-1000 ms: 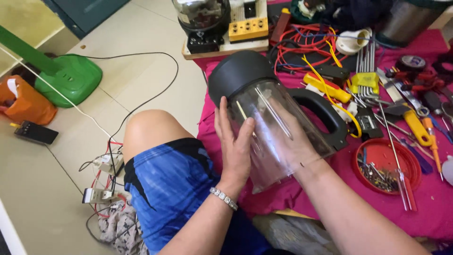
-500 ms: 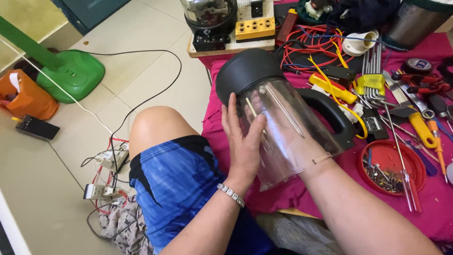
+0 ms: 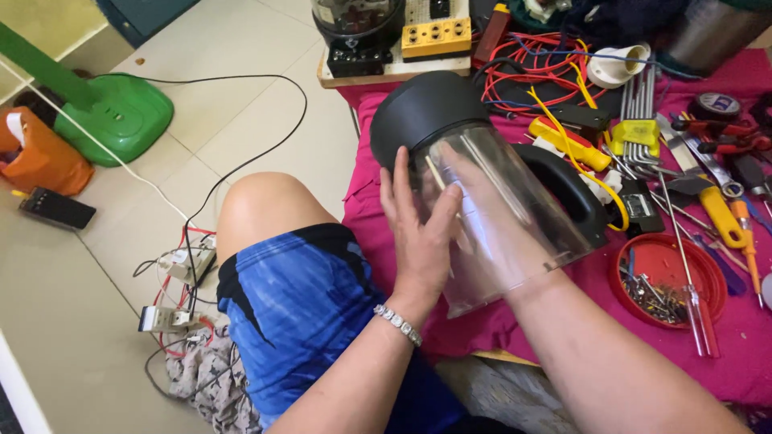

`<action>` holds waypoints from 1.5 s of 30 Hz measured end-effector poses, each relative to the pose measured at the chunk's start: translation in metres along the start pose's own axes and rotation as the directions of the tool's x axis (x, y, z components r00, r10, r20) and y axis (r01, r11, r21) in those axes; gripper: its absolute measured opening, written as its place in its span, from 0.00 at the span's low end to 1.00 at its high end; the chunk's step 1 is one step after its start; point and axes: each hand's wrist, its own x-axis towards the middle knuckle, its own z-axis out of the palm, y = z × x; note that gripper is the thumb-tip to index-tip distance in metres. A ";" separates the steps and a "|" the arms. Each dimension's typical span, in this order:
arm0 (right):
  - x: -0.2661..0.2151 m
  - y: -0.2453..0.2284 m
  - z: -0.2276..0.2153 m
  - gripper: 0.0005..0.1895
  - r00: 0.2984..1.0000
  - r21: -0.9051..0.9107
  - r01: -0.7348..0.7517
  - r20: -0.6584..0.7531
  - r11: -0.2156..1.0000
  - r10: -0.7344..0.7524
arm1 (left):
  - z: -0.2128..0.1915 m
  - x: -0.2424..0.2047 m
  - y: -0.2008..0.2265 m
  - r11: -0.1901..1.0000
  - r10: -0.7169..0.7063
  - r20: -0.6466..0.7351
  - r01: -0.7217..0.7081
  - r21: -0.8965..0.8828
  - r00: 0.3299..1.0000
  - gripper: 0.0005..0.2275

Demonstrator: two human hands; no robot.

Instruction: The person cleans the exterior of a clear electric kettle using a white cloth. They wipe the glass body and black base while holding the kettle with the other hand, rotating it to reach different sides.

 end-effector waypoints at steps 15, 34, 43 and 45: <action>0.021 0.010 -0.006 0.29 0.998 -0.275 0.007 -0.061 0.961 -0.025 | 0.001 0.002 -0.007 0.999 0.026 -0.005 -0.026 0.040 1.000 0.38; -0.009 -0.010 -0.012 0.15 0.969 0.104 -0.125 -0.201 0.987 0.144 | 0.001 0.002 -0.006 0.999 0.001 0.003 -0.001 0.045 1.000 0.39; -0.058 -0.016 0.042 0.14 0.980 0.018 -0.043 -0.192 0.999 0.046 | 0.000 0.002 -0.003 0.999 -0.029 0.007 0.028 0.026 1.000 0.39; -0.062 -0.020 0.041 0.15 0.990 -0.059 -0.023 -0.143 0.998 0.014 | -0.001 0.002 -0.003 0.999 -0.041 0.008 0.041 0.003 0.999 0.39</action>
